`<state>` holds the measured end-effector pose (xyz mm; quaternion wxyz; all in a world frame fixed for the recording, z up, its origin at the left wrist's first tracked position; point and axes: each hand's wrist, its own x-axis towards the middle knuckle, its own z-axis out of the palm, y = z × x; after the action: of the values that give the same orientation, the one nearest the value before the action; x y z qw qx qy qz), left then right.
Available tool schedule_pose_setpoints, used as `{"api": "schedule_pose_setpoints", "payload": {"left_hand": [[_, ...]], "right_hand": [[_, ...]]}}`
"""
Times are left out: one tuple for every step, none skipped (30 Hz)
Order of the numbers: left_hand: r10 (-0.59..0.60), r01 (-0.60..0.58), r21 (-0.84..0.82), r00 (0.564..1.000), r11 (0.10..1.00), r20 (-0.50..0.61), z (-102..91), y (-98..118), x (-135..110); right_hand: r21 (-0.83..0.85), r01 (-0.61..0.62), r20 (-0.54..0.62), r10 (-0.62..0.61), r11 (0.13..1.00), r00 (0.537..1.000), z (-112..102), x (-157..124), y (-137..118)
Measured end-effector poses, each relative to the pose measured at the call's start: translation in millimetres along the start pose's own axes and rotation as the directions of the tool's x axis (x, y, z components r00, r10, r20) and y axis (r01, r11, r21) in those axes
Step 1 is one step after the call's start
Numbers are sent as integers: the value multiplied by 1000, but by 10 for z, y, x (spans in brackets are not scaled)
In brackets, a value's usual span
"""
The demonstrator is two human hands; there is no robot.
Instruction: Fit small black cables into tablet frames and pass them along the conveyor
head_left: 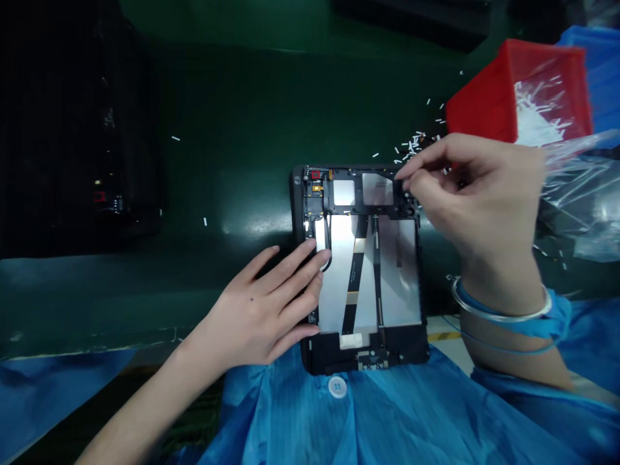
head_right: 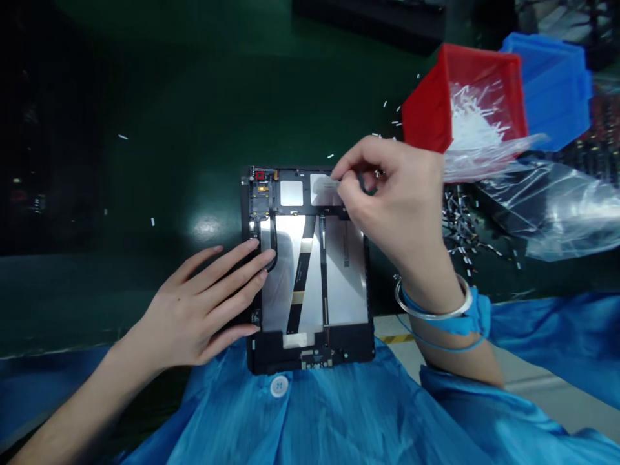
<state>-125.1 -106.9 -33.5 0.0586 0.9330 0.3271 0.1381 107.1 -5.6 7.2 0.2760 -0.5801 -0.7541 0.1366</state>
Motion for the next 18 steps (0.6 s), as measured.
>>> {"api": "schedule_pose_setpoints", "payload": {"left_hand": [[5, -5, -11, 1000, 1000, 0, -8, -5, 6], [8, -8, -19, 1000, 1000, -3, -16, -8, 12], [10, -10, -22, 1000, 1000, -4, -23, -11, 18], [13, -13, -22, 1000, 1000, -4, -29, -12, 26], [15, -15, -19, 1000, 1000, -4, -32, -13, 35], [13, -13, -15, 1000, 1000, 0, -33, -15, 46], [11, -10, -11, 1000, 1000, 7, -32, -18, 59], [9, -9, -6, 1000, 1000, 7, -28, -23, 75], [7, -7, -3, 1000, 1000, 6, -23, -30, 93], [5, -5, 0, 1000, 1000, -1, -15, -40, 112], [5, -5, -2, 1000, 1000, -10, -6, -52, 131], [6, -6, -9, 1000, 1000, -19, 2, -66, 149], [2, -3, -22, 1000, 1000, -24, 8, -81, 165], [-4, 3, -42, 1000, 999, -23, 12, -96, 179], [-14, 13, -66, 1000, 998, -19, 12, -111, 190], [-27, 26, -92, 1000, 995, -14, 8, -124, 197], [-43, 42, -121, 999, 992, -6, 0, -134, 199], [-58, 56, -157, 998, 986, -6, -11, -140, 195]], "right_hand": [[-87, 45, -33, -48, 995, 998, -14, -15, 29], [-157, 85, -28, -90, 984, 996, -20, -29, 49], [-209, 120, 3, -122, 970, 993, -18, -41, 58], [-246, 149, 46, -142, 958, 989, -10, -51, 57], [-274, 175, 88, -156, 946, 984, 3, -60, 49], [-302, 201, 114, -174, 932, 978, 18, -70, 36], [-330, 228, 125, -196, 916, 972, 34, -80, 22], [-350, 254, 125, -224, 902, 967, 47, -92, 9], [-358, 280, 118, -254, 891, 960, 55, -106, -1], [-356, 303, 101, -286, 884, 953, 59, -123, -8], [-346, 318, 75, -312, 883, 947, 59, -141, -12], [-329, 329, 52, -331, 885, 942, 54, -160, -13], [-311, 332, 41, -337, 890, 941, 49, -180, -12], [-298, 335, 43, -338, 894, 940, 46, -199, -11], [-288, 344, 58, -342, 894, 938, 46, -218, -10], [-280, 366, 86, -357, 887, 930, 54, -236, -11], [-270, 405, 129, -384, 873, 914, 68, -252, -13], [-260, 457, 182, -422, 851, 888, 89, -267, -17]]}}
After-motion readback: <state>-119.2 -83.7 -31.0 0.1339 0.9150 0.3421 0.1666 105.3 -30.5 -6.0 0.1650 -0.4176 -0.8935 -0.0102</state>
